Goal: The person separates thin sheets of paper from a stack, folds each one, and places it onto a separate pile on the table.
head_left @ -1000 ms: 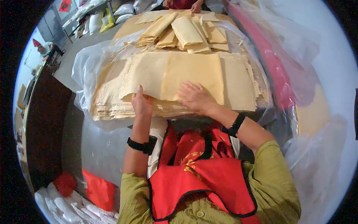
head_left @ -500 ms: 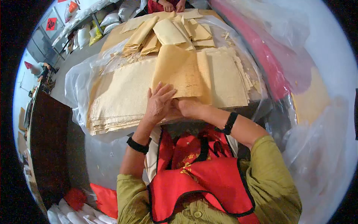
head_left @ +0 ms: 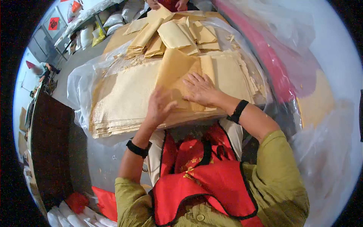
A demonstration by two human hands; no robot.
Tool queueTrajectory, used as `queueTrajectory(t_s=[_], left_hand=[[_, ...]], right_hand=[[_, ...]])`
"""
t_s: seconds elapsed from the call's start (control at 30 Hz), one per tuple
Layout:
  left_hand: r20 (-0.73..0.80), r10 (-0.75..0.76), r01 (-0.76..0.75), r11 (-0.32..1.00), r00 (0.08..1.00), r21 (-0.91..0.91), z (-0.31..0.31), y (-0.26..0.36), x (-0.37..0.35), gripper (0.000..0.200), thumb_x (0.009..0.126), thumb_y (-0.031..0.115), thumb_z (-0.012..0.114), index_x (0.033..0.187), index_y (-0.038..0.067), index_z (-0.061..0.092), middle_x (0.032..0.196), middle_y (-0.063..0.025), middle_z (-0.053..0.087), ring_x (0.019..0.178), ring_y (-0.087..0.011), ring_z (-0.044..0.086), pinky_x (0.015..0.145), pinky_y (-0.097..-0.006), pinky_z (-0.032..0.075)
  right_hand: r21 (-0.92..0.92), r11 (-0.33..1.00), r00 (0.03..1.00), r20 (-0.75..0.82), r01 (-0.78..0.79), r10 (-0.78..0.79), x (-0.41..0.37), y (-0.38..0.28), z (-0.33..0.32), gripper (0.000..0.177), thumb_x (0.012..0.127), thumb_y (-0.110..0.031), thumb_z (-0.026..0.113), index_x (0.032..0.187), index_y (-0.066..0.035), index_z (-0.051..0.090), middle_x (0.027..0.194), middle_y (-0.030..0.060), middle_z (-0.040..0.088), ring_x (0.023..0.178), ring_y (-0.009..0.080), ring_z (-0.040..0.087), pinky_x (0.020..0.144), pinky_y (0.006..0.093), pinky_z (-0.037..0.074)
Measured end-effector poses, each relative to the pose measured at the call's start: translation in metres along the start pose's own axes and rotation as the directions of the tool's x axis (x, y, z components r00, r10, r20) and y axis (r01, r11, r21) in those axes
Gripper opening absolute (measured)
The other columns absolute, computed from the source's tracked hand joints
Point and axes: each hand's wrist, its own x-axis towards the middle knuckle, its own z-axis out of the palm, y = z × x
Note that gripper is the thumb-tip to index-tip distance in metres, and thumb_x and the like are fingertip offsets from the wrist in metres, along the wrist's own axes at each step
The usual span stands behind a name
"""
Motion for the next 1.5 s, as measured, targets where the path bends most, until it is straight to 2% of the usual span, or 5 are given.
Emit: queueTrajectory(t_s=[0.13, 0.33, 0.6, 1.43, 1.5], left_hand=[[-0.047, -0.487, 0.393, 0.755, 0.872, -0.524, -0.001, -0.027, 0.027, 0.041, 0.08, 0.024, 0.057, 0.108, -0.004, 0.052, 0.108, -0.0175, 0.053, 0.088, -0.0261, 0.056, 0.073, -0.0298, 0.046], [0.296, -0.239, 0.361, 0.306, 0.925, -0.881, -0.02, 0.015, 0.051, 0.043, 0.083, 0.024, 0.054, 0.116, -0.002, 0.047, 0.107, -0.0128, 0.053, 0.094, -0.0157, 0.052, 0.077, -0.0275, 0.044], [-0.044, 0.099, -0.108, 0.943, 0.994, -0.315, 0.069, 0.058, 0.065, 0.057, 0.08, 0.037, 0.052, 0.125, 0.004, 0.037, 0.133, -0.0217, 0.026, 0.123, -0.0364, 0.026, 0.098, -0.0442, 0.023], [0.138, -0.006, -0.008, 0.995, 0.99, 0.103, 0.088, 0.071, 0.066, 0.042, 0.081, 0.019, 0.045, 0.119, 0.002, 0.041, 0.131, -0.0149, 0.033, 0.121, -0.035, 0.029, 0.099, -0.0491, 0.019], [-0.006, -0.193, 0.182, 0.937, 0.981, -0.298, 0.084, 0.055, 0.067, 0.043, 0.077, 0.015, 0.049, 0.117, 0.0, 0.043, 0.126, -0.0185, 0.036, 0.116, -0.0356, 0.034, 0.096, -0.0451, 0.027]], right_hand=[[-0.052, 0.998, 1.0, 0.011, -0.018, 0.018, -0.001, -0.001, 0.0, 0.069, 0.08, -0.055, 0.038, 0.13, -0.008, 0.029, 0.137, 0.0176, 0.02, 0.128, 0.0311, 0.015, 0.101, 0.0483, 0.011], [-0.065, 0.998, 0.997, -0.073, 0.015, -0.02, 0.0, 0.003, 0.003, 0.067, 0.078, -0.057, 0.038, 0.126, -0.009, 0.035, 0.13, 0.015, 0.032, 0.124, 0.0306, 0.023, 0.099, 0.0481, 0.017], [0.176, 0.961, 0.964, -0.199, 0.213, -0.177, 0.007, 0.03, 0.028, 0.055, 0.079, -0.046, 0.04, 0.121, -0.01, 0.041, 0.127, 0.0138, 0.037, 0.12, 0.0295, 0.03, 0.098, 0.0463, 0.023], [-0.095, 0.989, 0.981, -0.166, -0.113, 0.096, -0.011, 0.079, 0.009, 0.048, 0.088, -0.03, 0.034, 0.126, 0.0, 0.03, 0.135, 0.0137, 0.026, 0.127, 0.027, 0.018, 0.1, 0.0473, 0.017], [-0.008, 0.989, 0.976, -0.16, -0.148, 0.145, -0.007, 0.082, 0.012, 0.051, 0.088, -0.032, 0.035, 0.126, 0.0, 0.03, 0.135, 0.0138, 0.025, 0.127, 0.0271, 0.018, 0.1, 0.0465, 0.017]])
